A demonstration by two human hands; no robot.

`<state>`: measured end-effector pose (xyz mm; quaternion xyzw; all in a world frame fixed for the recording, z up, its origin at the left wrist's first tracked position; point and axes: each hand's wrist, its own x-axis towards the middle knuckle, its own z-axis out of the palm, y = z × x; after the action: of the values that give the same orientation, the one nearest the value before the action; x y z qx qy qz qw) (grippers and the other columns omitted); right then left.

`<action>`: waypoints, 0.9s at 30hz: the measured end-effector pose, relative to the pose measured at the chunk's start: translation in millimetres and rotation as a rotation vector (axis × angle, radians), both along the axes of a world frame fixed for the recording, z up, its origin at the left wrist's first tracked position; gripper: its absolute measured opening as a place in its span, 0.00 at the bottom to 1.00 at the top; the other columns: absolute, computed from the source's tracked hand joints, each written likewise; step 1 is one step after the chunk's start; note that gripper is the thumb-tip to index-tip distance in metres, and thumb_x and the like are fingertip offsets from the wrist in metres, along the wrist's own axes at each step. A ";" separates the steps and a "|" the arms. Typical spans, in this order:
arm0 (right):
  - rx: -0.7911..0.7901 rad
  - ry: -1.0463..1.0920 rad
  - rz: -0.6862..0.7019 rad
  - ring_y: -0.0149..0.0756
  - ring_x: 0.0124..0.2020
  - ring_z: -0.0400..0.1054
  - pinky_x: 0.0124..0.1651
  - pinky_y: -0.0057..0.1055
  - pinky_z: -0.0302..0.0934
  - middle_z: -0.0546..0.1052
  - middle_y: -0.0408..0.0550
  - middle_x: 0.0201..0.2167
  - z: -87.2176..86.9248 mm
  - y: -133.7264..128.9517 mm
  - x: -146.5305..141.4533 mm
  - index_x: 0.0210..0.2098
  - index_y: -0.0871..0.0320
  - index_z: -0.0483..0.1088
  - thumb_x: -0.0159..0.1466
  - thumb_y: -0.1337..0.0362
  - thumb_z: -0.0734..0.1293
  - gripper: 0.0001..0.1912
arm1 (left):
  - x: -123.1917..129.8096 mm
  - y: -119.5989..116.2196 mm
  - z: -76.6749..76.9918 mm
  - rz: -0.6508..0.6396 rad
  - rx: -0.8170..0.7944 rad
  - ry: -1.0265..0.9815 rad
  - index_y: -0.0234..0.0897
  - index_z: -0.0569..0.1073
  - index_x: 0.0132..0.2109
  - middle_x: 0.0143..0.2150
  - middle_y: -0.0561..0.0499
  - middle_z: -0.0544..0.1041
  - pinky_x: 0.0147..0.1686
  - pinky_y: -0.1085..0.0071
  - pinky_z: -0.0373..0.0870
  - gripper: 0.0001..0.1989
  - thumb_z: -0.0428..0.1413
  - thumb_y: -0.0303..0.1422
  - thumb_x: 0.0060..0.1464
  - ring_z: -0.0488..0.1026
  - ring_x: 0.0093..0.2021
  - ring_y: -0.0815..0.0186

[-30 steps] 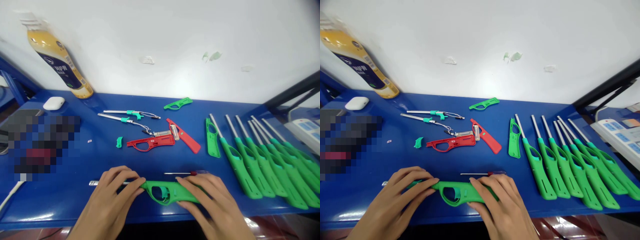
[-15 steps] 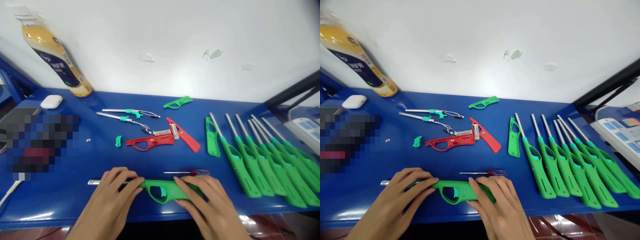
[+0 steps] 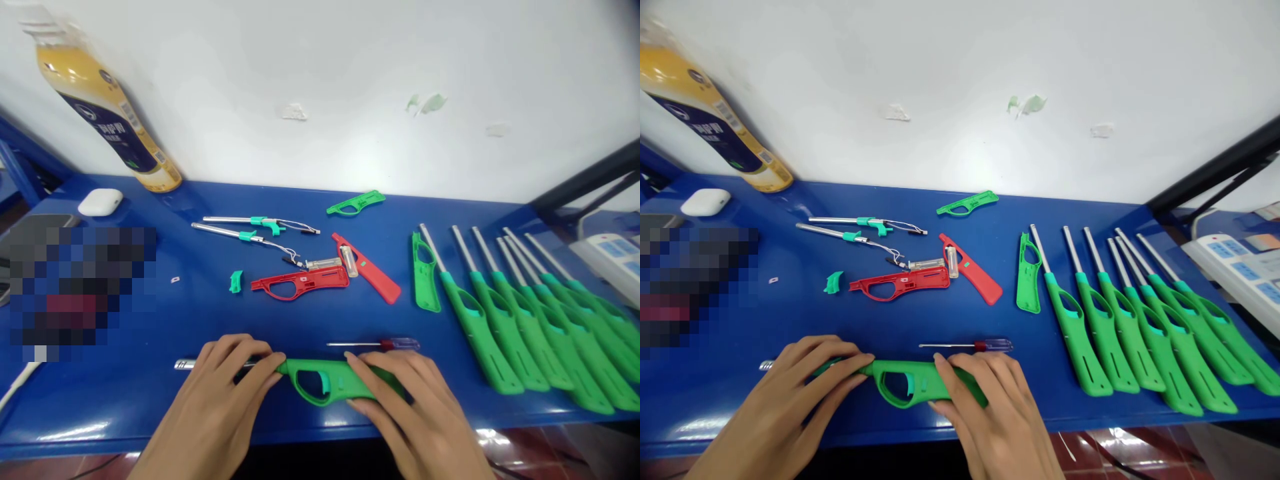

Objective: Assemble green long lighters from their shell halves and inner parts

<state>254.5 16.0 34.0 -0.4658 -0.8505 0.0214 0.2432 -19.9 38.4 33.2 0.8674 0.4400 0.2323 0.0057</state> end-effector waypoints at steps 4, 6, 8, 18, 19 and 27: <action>-0.012 0.005 -0.005 0.37 0.46 0.72 0.47 0.35 0.69 0.80 0.48 0.46 -4.7 -2.0 1.6 0.60 0.57 0.73 0.76 0.63 0.63 0.16 | 0.1 0.1 -0.4 -0.017 0.007 0.002 0.39 0.80 0.49 0.43 0.51 0.82 0.43 0.63 0.69 0.16 0.46 0.25 0.72 0.73 0.46 0.61; -0.026 0.002 -0.007 0.37 0.46 0.72 0.47 0.35 0.69 0.80 0.49 0.47 -6.1 -2.6 2.2 0.60 0.56 0.73 0.76 0.62 0.63 0.17 | -0.5 -0.8 -1.5 -0.006 -0.004 0.004 0.40 0.80 0.50 0.43 0.51 0.81 0.43 0.63 0.70 0.16 0.47 0.25 0.72 0.74 0.46 0.60; -0.036 0.005 -0.010 0.37 0.45 0.73 0.46 0.34 0.70 0.80 0.49 0.46 -7.4 -3.4 2.4 0.61 0.56 0.73 0.76 0.62 0.63 0.17 | -1.3 -1.8 -3.2 0.000 -0.029 0.009 0.41 0.80 0.51 0.44 0.50 0.81 0.44 0.63 0.71 0.16 0.47 0.26 0.72 0.74 0.47 0.60; -0.023 0.093 -0.066 0.39 0.51 0.71 0.52 0.36 0.68 0.81 0.47 0.50 -27.7 -12.6 0.7 0.68 0.51 0.67 0.74 0.66 0.65 0.24 | -1.7 -0.5 -8.7 -0.006 -0.042 -0.029 0.39 0.78 0.54 0.46 0.48 0.77 0.44 0.65 0.71 0.19 0.49 0.19 0.66 0.72 0.47 0.61; -0.018 0.092 -0.068 0.39 0.51 0.71 0.53 0.36 0.67 0.81 0.46 0.50 -28.7 -12.9 0.7 0.68 0.51 0.67 0.74 0.66 0.65 0.24 | -1.6 -0.2 -8.4 -0.007 -0.040 -0.030 0.39 0.78 0.54 0.46 0.48 0.77 0.44 0.65 0.71 0.19 0.48 0.18 0.65 0.71 0.47 0.61; -0.060 0.117 -0.128 0.39 0.52 0.70 0.54 0.36 0.66 0.79 0.47 0.49 -32.1 -18.2 -1.4 0.68 0.47 0.67 0.73 0.67 0.66 0.25 | 3.0 -1.8 -4.9 -0.016 -0.005 0.029 0.35 0.78 0.53 0.45 0.46 0.76 0.47 0.63 0.67 0.21 0.47 0.15 0.62 0.70 0.47 0.60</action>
<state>253.1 -2.2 1.9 -0.5244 -0.8023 0.0583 0.2791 -16.9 36.6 28.3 0.8741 0.4338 0.2185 0.0032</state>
